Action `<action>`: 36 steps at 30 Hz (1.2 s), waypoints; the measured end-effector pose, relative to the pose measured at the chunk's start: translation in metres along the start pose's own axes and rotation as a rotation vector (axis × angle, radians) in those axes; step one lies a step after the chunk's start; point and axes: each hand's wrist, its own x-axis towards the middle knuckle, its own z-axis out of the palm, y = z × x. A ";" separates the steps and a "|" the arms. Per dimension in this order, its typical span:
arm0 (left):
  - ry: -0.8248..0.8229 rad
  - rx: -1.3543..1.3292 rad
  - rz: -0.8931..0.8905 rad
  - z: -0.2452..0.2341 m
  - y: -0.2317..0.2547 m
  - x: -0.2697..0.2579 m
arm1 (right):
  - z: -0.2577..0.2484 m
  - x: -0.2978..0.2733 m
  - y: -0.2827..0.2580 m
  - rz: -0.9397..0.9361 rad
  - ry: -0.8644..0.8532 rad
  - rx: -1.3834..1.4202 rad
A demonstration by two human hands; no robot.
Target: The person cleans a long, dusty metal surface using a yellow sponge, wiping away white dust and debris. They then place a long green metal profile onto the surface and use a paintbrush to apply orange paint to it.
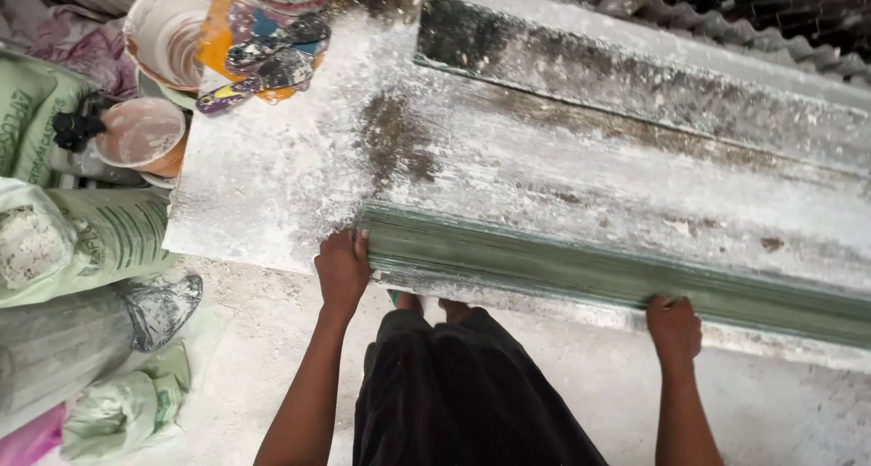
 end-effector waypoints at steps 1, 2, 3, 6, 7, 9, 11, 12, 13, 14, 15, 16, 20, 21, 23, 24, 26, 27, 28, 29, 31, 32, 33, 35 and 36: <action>0.012 -0.007 -0.009 0.005 -0.007 0.003 | -0.014 -0.020 -0.027 -0.014 0.008 -0.002; -0.020 -0.034 -0.018 0.010 -0.014 0.005 | -0.027 -0.040 -0.052 -0.103 0.019 0.071; -0.051 -0.061 -0.026 0.016 -0.019 0.007 | -0.041 -0.060 -0.076 -0.193 0.030 0.144; -0.140 -0.085 -0.060 0.020 -0.032 0.015 | -0.082 -0.118 -0.131 -0.686 0.176 0.299; -0.136 -0.088 -0.069 0.028 -0.042 0.018 | -0.067 -0.106 -0.132 -0.695 0.173 0.296; -0.189 -0.074 -0.116 0.045 -0.057 0.030 | -0.036 -0.077 -0.136 -0.911 0.294 0.220; -0.226 -0.122 -0.164 0.029 -0.047 0.034 | -0.038 -0.082 -0.156 -0.964 0.296 0.144; -0.281 -0.166 -0.209 0.022 -0.041 0.034 | -0.040 -0.084 -0.164 -1.000 0.288 0.062; -0.265 -0.173 -0.216 0.018 -0.039 0.036 | -0.038 -0.084 -0.168 -1.017 0.295 0.064; -0.277 -0.170 -0.235 0.016 -0.037 0.036 | -0.035 -0.084 -0.169 -1.003 0.249 0.005; -0.289 -0.169 -0.254 0.014 -0.033 0.036 | -0.033 -0.082 -0.169 -0.986 0.204 -0.055; -0.276 -0.177 -0.265 0.013 -0.029 0.036 | -0.037 -0.079 -0.166 -1.005 0.207 -0.057; -0.284 -0.136 -0.299 -0.014 -0.008 0.032 | -0.031 -0.054 -0.154 -1.021 0.000 -0.055; -0.322 -0.115 -0.290 -0.020 0.003 0.031 | -0.027 -0.041 -0.148 -1.047 -0.030 -0.055; -0.354 -0.003 -0.298 0.002 -0.027 0.052 | -0.043 -0.035 -0.143 -1.161 -0.022 0.168; -0.394 0.107 -0.320 0.015 -0.045 0.061 | -0.050 -0.034 -0.139 -1.270 -0.026 0.385; -0.352 0.304 -0.373 0.011 0.003 0.070 | -0.047 -0.006 -0.140 -1.225 -0.078 0.262; -0.308 0.505 -0.432 0.008 0.022 0.070 | -0.043 0.003 -0.138 -1.179 -0.142 0.140; -0.306 0.517 -0.426 0.008 0.050 0.085 | -0.047 0.012 -0.139 -1.173 -0.144 0.152; -0.334 0.590 -0.429 0.008 0.077 0.101 | -0.050 0.021 -0.140 -1.176 0.000 0.168; -0.369 0.686 -0.411 0.029 0.114 0.142 | -0.049 0.040 -0.147 -1.145 0.141 0.195; -0.338 0.591 -0.220 0.049 0.125 0.167 | -0.046 0.050 -0.152 -1.012 0.155 0.209; -0.311 0.492 -0.032 0.070 0.137 0.193 | -0.044 0.062 -0.158 -0.880 0.167 0.221; -0.309 0.482 0.192 0.081 0.188 0.216 | -0.026 0.073 -0.163 -0.816 0.156 0.161; -0.303 0.454 0.389 0.092 0.222 0.229 | -0.018 0.080 -0.160 -0.778 0.134 0.097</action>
